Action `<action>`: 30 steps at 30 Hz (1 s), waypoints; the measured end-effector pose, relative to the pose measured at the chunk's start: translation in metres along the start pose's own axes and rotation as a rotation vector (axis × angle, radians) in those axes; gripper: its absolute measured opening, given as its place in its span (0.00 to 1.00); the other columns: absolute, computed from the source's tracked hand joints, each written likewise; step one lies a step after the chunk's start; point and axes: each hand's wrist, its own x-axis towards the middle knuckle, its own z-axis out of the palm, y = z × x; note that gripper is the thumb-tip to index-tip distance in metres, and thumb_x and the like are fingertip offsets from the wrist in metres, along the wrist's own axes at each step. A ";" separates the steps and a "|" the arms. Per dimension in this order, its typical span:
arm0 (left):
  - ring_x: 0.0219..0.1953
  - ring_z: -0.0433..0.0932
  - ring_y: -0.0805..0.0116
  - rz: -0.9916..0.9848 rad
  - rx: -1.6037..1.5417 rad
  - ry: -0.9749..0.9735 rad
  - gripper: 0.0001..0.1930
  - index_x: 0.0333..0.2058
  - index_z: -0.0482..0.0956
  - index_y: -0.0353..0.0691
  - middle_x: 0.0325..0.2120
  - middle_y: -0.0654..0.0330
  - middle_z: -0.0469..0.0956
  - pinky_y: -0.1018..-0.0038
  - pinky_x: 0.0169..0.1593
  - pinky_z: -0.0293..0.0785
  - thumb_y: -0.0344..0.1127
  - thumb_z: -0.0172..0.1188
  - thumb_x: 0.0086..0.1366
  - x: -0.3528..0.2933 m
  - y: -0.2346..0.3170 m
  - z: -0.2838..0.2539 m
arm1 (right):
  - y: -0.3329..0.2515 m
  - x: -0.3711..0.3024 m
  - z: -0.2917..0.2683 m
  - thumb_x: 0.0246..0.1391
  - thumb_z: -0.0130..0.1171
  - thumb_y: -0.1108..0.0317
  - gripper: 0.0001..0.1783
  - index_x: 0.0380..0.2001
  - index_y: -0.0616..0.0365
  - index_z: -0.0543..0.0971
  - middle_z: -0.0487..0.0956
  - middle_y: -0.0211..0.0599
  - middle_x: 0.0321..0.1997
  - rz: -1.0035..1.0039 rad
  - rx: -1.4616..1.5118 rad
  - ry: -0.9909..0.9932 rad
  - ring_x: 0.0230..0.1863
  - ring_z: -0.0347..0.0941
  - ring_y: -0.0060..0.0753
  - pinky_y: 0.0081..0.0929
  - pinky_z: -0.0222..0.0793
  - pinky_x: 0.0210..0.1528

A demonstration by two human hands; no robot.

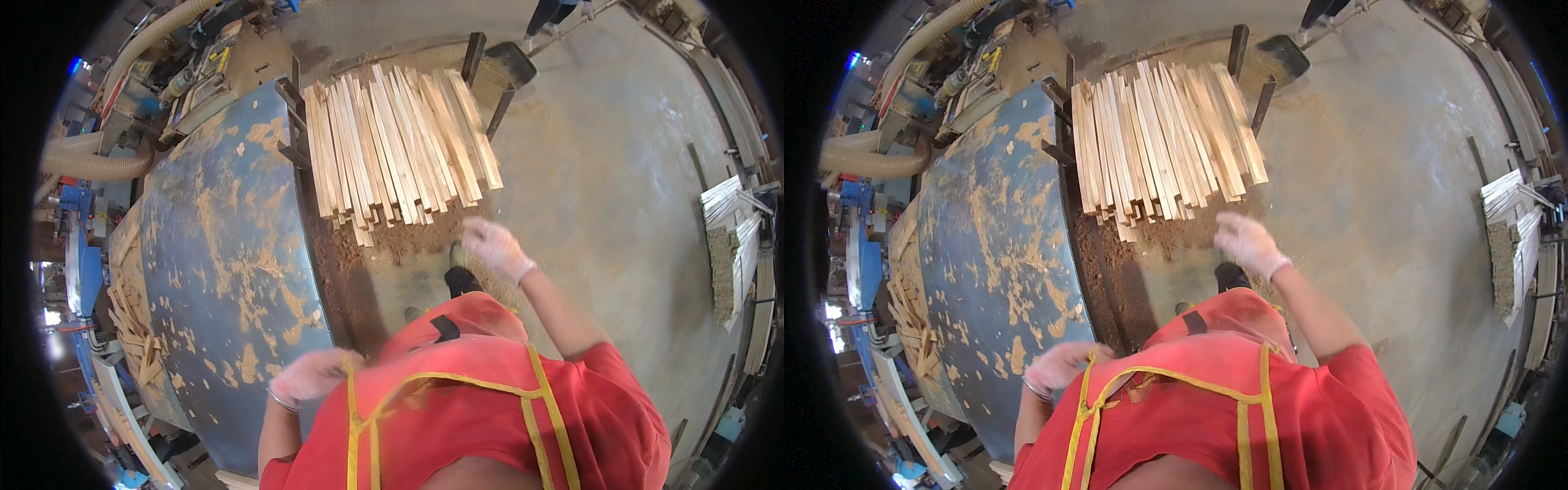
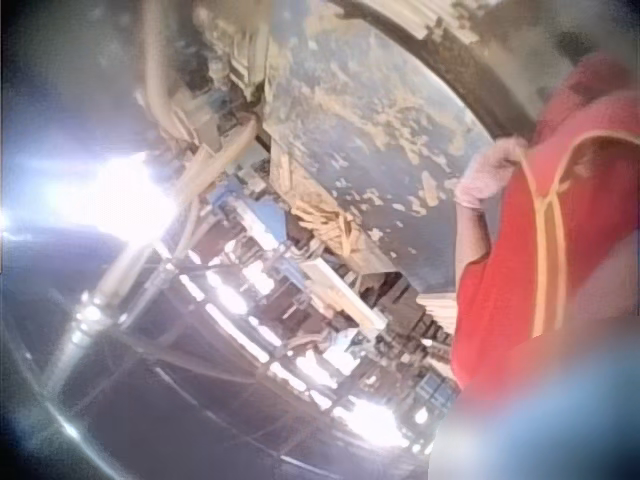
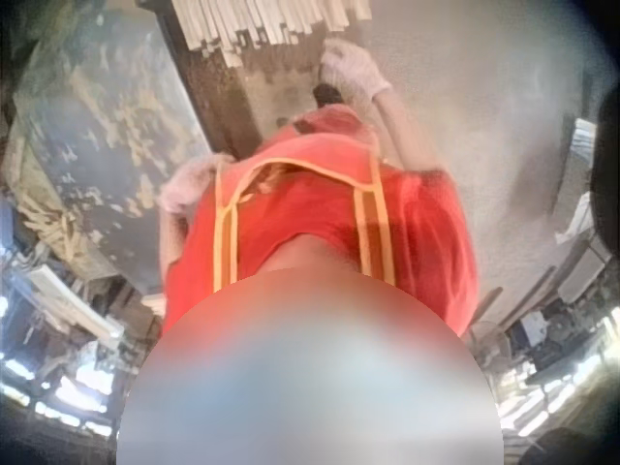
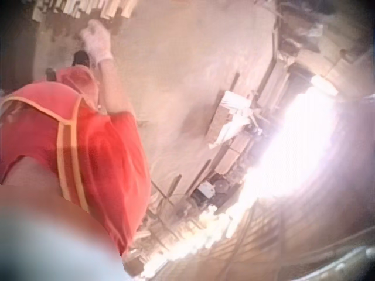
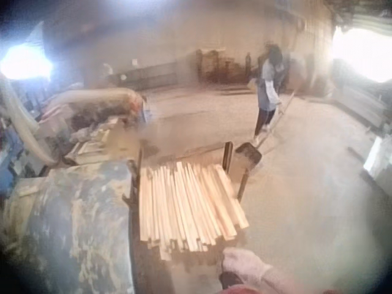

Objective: The person gathers thin wooden planks from a pile and arranges them into a neat stack on a metal workbench. They repeatedly pick up bundles of planks, align them, and place them onto the growing stack, occasionally adjusting the position of the wood to ensure stability.

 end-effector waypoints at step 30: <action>0.47 0.83 0.56 -0.157 0.074 0.619 0.20 0.54 0.81 0.43 0.43 0.52 0.82 0.67 0.52 0.79 0.35 0.65 0.63 0.286 0.088 -0.037 | 0.097 0.326 -0.036 0.58 0.56 0.66 0.40 0.75 0.55 0.62 0.81 0.50 0.58 0.258 0.265 0.108 0.57 0.78 0.43 0.35 0.71 0.62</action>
